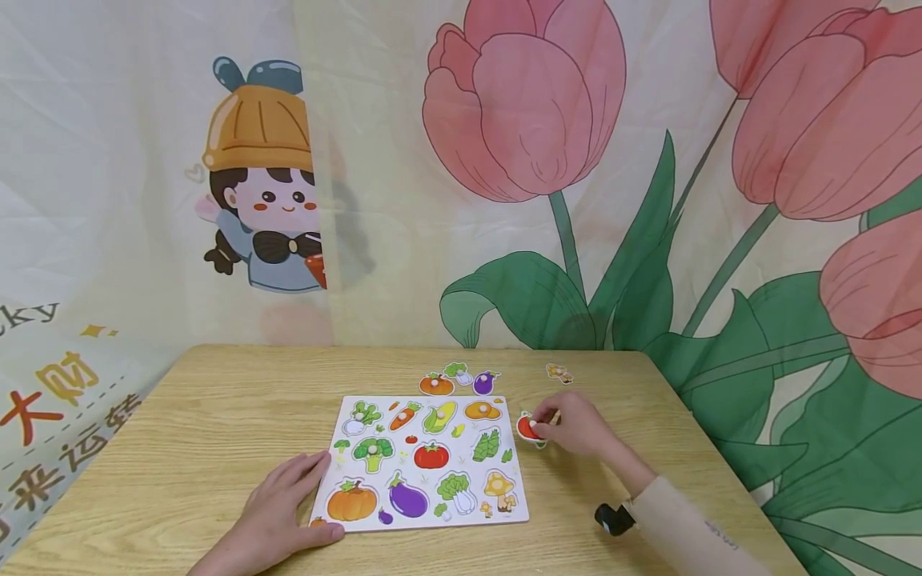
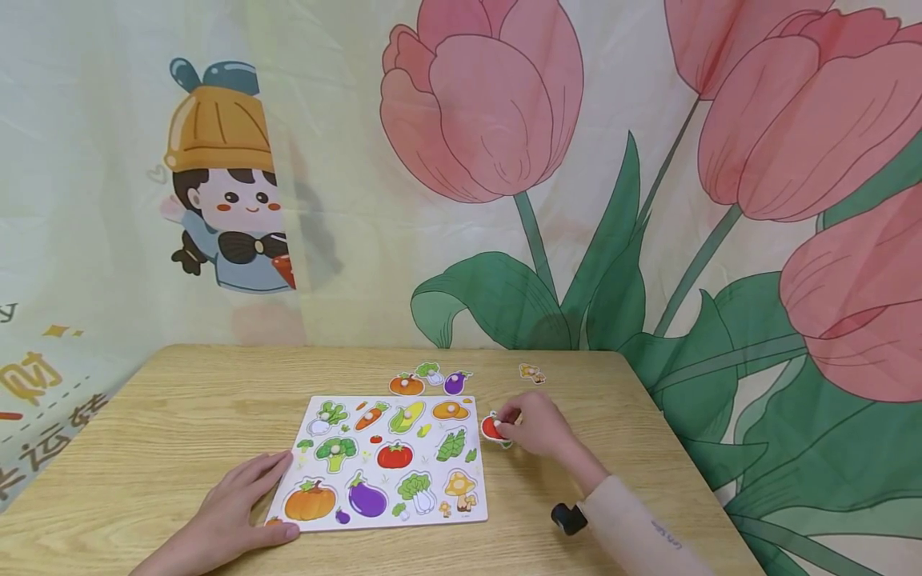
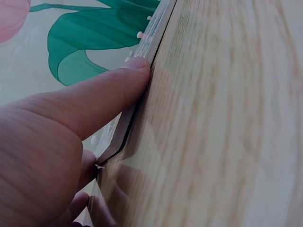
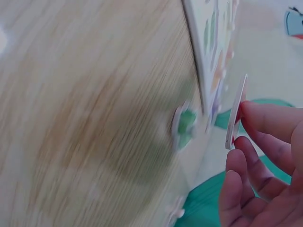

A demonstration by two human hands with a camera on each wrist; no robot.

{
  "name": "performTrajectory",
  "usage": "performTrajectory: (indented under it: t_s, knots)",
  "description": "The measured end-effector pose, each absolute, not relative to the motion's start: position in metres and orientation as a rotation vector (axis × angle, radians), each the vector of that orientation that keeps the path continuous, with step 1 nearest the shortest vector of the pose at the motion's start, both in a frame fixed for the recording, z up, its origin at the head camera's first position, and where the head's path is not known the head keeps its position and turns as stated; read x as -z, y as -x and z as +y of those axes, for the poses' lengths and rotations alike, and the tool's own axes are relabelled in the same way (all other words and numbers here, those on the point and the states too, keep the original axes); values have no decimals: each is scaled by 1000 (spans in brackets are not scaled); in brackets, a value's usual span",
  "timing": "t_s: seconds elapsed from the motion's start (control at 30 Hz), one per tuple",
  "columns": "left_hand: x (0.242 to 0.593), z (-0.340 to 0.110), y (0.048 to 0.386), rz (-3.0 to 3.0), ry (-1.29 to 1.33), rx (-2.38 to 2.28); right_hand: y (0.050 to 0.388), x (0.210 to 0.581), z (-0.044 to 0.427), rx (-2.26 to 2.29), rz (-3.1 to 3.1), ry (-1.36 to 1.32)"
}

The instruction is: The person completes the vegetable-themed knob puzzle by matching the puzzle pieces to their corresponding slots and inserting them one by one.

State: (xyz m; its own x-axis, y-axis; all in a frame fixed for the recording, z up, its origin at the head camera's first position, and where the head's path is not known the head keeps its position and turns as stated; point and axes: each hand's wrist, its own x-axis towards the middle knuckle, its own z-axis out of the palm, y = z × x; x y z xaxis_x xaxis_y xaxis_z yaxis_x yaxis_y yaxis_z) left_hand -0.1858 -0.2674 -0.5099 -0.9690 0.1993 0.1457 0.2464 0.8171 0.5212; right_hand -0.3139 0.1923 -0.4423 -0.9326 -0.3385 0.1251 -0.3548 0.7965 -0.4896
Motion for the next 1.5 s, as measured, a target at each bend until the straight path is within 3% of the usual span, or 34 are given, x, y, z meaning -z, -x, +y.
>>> performTrajectory:
  t_s: [0.4,1.5]
  knots:
    - [510,-267,184,-2899,371,806,300,440,159,-832,-2930,-752]
    - [509,-266,185,-2914,369,781,289,456,85,-916,-2979,-803]
